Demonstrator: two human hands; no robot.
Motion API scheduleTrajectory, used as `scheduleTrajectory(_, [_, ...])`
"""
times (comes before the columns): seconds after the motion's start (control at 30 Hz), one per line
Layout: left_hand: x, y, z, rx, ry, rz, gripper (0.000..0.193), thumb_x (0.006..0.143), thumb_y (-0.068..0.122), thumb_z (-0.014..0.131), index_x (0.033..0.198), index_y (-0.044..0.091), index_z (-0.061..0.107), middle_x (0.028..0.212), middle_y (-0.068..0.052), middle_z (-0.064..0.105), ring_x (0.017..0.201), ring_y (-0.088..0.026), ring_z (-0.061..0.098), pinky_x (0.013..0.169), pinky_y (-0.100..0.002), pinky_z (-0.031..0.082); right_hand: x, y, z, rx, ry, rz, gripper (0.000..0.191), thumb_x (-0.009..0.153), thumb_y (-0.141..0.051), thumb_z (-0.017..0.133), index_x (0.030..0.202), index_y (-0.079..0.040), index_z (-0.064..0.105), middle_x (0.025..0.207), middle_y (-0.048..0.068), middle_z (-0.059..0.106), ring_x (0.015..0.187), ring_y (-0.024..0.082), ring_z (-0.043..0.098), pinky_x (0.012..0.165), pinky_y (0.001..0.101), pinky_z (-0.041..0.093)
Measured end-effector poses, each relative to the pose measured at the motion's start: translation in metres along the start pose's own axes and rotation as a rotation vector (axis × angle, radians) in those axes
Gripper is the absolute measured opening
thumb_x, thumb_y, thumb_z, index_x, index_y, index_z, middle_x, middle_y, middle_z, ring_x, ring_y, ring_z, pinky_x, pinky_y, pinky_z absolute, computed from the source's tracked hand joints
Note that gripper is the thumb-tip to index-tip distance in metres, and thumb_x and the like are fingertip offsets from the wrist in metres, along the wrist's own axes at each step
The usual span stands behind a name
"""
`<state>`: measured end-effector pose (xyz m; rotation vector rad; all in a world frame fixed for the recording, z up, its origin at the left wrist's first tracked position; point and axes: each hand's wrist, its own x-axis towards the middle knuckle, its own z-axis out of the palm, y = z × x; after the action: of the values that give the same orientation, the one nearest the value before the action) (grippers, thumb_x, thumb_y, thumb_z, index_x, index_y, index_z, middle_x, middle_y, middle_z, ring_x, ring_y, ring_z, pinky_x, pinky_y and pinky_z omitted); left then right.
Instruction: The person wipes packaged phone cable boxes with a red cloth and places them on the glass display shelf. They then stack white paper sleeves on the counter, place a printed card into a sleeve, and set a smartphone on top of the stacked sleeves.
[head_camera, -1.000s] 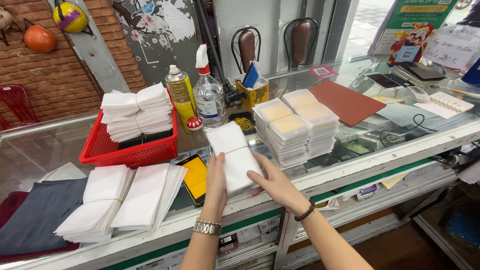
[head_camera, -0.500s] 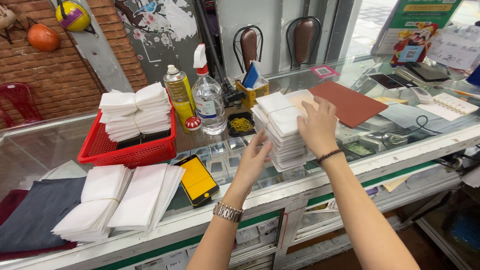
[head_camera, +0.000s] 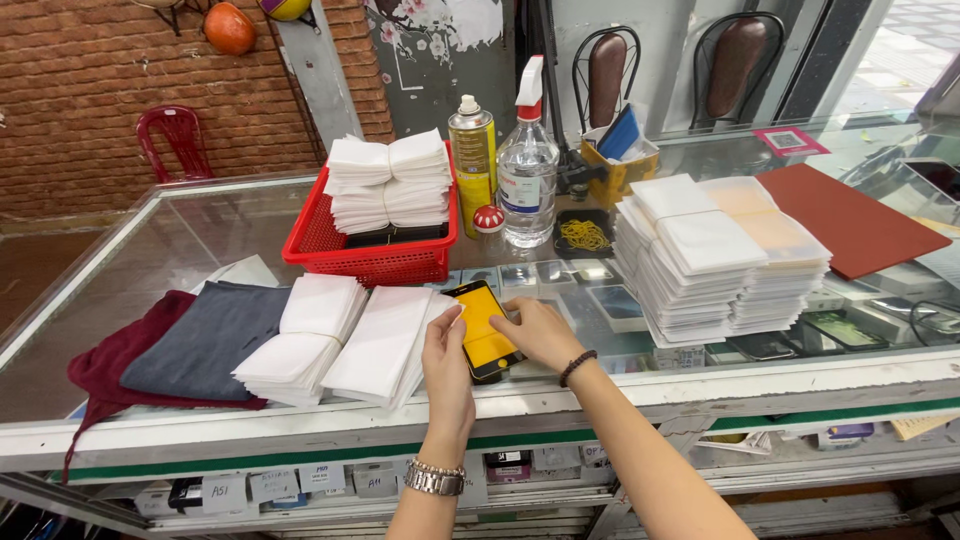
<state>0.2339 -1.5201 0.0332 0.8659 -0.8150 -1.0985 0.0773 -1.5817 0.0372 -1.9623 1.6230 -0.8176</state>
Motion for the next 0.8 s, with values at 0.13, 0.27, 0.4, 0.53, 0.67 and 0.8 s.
scheduleTrajectory(0.13, [0.010, -0.001, -0.011, -0.084, 0.013, -0.087, 0.042, 0.100, 0.022, 0.055, 0.137, 0.001, 0.053, 0.138, -0.016, 0.055, 0.123, -0.021, 0.054, 0.100, -0.035, 0.046, 0.010, 0.008, 0.010, 0.262, -0.079, 0.085, 0.047, 0.089, -0.027, 0.074, 0.126, 0.001, 0.067, 0.105, 0.015, 0.074, 0.096, 0.024, 0.071, 0.085, 0.0355, 0.055])
scheduleTrajectory(0.27, [0.003, -0.010, 0.005, -0.091, 0.027, -0.106, 0.050, 0.096, 0.022, 0.058, 0.141, 0.006, 0.044, 0.147, -0.013, 0.044, 0.128, -0.021, 0.052, 0.103, -0.038, 0.047, -0.006, 0.013, -0.011, 0.850, -0.029, 0.119, 0.047, 0.089, -0.013, 0.074, 0.131, 0.004, 0.065, 0.107, 0.010, 0.071, 0.098, 0.016, 0.068, 0.085, 0.0291, 0.054])
scheduleTrajectory(0.4, [0.010, -0.011, 0.023, -0.241, 0.065, -0.207, 0.062, 0.095, 0.024, 0.064, 0.146, 0.015, 0.030, 0.150, -0.011, 0.046, 0.135, -0.020, 0.049, 0.108, -0.040, 0.041, -0.035, 0.003, -0.037, 1.074, -0.023, 0.140, 0.046, 0.088, -0.013, 0.071, 0.131, 0.001, 0.061, 0.115, 0.007, 0.071, 0.105, 0.014, 0.067, 0.089, 0.0277, 0.054])
scheduleTrajectory(0.53, [0.029, -0.001, 0.027, -0.640, -0.316, -0.578, 0.058, 0.095, 0.035, 0.057, 0.143, 0.002, 0.049, 0.133, -0.017, 0.062, 0.119, -0.033, 0.062, 0.102, -0.047, 0.050, -0.061, -0.021, -0.046, 1.049, -0.010, 0.149, 0.039, 0.090, -0.015, 0.070, 0.128, -0.007, 0.062, 0.114, 0.008, 0.071, 0.105, 0.015, 0.066, 0.086, 0.0294, 0.053])
scheduleTrajectory(0.67, [0.043, 0.002, 0.029, -0.637, -0.422, -0.616, 0.051, 0.092, 0.031, 0.049, 0.134, 0.001, 0.054, 0.127, -0.017, 0.069, 0.113, -0.031, 0.068, 0.098, -0.048, 0.055, -0.081, -0.036, -0.057, 0.325, 0.318, -0.279, 0.024, 0.093, -0.017, 0.072, 0.115, -0.007, 0.070, 0.112, 0.010, 0.072, 0.107, 0.021, 0.066, 0.090, 0.0323, 0.052])
scheduleTrajectory(0.8, [0.050, -0.008, 0.028, -0.711, -0.588, -0.646, 0.048, 0.098, 0.034, 0.055, 0.121, -0.007, 0.064, 0.109, -0.017, 0.071, 0.090, -0.030, 0.068, 0.082, -0.043, 0.058, -0.081, -0.045, -0.062, 0.063, 0.149, -0.517, 0.018, 0.092, -0.018, 0.071, 0.106, -0.007, 0.067, 0.105, 0.010, 0.067, 0.104, 0.024, 0.068, 0.092, 0.0347, 0.053])
